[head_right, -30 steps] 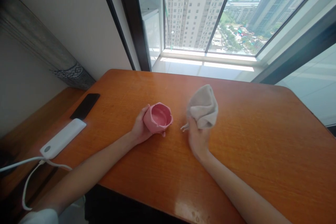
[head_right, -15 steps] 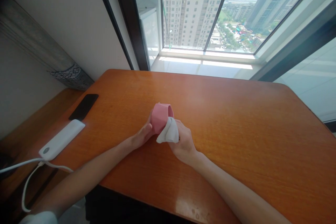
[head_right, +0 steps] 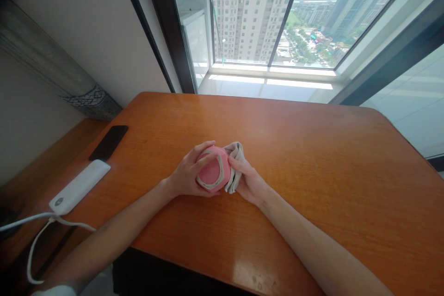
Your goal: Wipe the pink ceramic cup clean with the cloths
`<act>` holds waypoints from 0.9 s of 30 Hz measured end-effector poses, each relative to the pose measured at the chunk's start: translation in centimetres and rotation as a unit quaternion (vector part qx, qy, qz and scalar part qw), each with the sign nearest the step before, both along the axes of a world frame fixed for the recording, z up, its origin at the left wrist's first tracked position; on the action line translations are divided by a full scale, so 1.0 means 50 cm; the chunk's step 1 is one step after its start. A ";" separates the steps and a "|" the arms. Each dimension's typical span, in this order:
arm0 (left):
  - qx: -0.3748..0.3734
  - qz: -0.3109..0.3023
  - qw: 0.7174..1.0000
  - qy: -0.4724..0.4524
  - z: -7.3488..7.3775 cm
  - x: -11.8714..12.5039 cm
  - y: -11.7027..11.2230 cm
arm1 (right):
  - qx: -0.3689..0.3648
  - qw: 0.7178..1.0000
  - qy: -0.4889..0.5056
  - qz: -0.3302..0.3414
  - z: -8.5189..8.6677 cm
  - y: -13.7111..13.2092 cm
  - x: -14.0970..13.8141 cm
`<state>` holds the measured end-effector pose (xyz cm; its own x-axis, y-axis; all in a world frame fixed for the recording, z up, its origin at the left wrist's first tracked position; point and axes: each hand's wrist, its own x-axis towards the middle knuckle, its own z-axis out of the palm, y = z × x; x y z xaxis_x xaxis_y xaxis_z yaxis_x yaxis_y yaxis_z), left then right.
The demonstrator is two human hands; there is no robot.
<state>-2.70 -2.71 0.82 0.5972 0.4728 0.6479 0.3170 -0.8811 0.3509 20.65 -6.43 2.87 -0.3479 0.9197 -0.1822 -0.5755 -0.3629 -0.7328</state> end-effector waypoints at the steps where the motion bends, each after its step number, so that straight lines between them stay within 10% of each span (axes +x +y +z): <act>1: -0.013 0.007 1.000 0.001 -0.002 0.000 -0.002 | 0.009 1.000 -0.013 -0.001 -0.001 -0.002 -0.002; 7: -0.207 0.016 0.975 -0.079 0.012 0.010 -0.015 | 0.036 0.995 -0.092 -0.023 0.005 -0.007 -0.014; 21: -0.360 -0.078 0.897 -0.243 0.015 0.023 -0.022 | 0.259 0.924 -0.275 0.065 0.044 -0.025 -0.018; 27: -0.419 -0.122 0.867 -0.240 0.010 0.017 -0.016 | 0.442 0.813 -0.379 0.012 0.040 -0.034 -0.030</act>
